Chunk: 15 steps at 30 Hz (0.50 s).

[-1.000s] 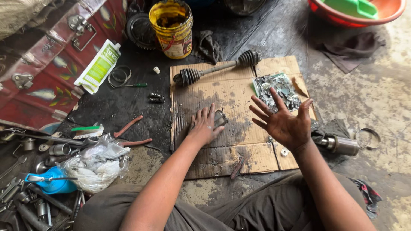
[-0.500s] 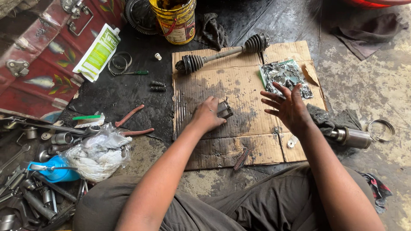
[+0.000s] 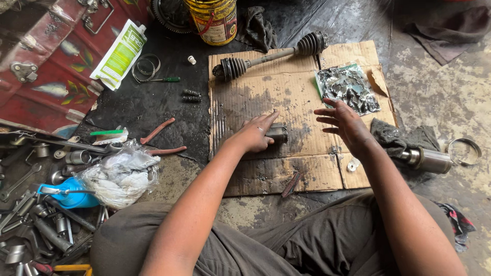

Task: The person cleans and reassembles a vehicle CV axle joint with a cloth and by hand while sitting on the floor.

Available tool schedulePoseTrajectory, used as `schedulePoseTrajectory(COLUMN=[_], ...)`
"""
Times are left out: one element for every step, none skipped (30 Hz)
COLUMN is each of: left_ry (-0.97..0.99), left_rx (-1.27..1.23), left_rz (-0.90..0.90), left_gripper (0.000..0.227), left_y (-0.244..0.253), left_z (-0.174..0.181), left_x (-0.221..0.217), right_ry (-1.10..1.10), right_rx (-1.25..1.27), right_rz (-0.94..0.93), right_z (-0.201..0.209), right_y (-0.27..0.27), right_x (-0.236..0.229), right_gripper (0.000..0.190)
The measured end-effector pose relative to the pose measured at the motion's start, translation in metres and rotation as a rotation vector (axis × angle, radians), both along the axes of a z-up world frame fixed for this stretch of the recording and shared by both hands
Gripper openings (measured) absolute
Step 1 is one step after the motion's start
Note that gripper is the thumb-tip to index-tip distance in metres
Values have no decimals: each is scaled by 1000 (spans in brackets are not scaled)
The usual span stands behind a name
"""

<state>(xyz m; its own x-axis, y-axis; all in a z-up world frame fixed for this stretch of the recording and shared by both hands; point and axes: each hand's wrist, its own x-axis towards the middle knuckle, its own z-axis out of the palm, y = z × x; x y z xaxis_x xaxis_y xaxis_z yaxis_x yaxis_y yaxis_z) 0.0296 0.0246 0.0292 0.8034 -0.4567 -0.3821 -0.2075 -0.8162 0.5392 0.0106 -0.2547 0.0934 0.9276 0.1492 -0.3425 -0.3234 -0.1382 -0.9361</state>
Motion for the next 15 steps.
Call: schedulePoseTrajectory(left_ry=[-9, -19, -27, -29, -32, -34, -23, -13, -4, -26, -48, -71, -84, -97, -113], left_rx=[-2, -4, -7, 2, 14, 25, 35, 44, 52, 41, 29, 17, -2, -20, -37], left_rz=[-7, -14, -20, -34, -47, -59, -50, -42, -36, -42, -50, -59, -60, -61, -60], left_gripper=[100, 103, 105, 106, 106, 107, 108, 109, 110, 113, 116, 119, 118, 118, 118], left_y=[0, 0, 0, -1, -1, -1, 0, 0, -1, -5, -11, -15, -16, -18, -18], left_z=[1, 3, 5, 7, 9, 10, 12, 13, 12, 10, 6, 1, -3, -6, -7], left_x=[-1, -3, -4, -5, -7, -9, -10, -12, -12, -13, -15, -18, -21, -26, -30], right_ry=[4, -19, -41, -62, -56, -50, -46, -56, -66, -76, -72, -68, -65, -66, -69], right_rx=[-60, -100, -141, -182, -203, -223, -242, -291, -343, -394, -444, -495, -545, -547, -546], right_rz=[-5, 38, 81, 125, 148, 171, 194, 209, 221, 234, 242, 251, 261, 267, 275], right_z=[-2, -4, -8, -10, -13, -14, -16, -17, -18, -19, -20, -20, -20, -19, -18], right_y=[-1, 0, 1, 1, 1, 0, 0, 1, 1, 1, 1, 1, 1, 1, 2], right_x=[0, 0, -1, -1, -1, -1, -1, -1, -2, -3, -3, -3, -2, -2, -2], right_gripper=[75, 72, 68, 65, 63, 61, 59, 59, 60, 61, 60, 59, 58, 56, 56])
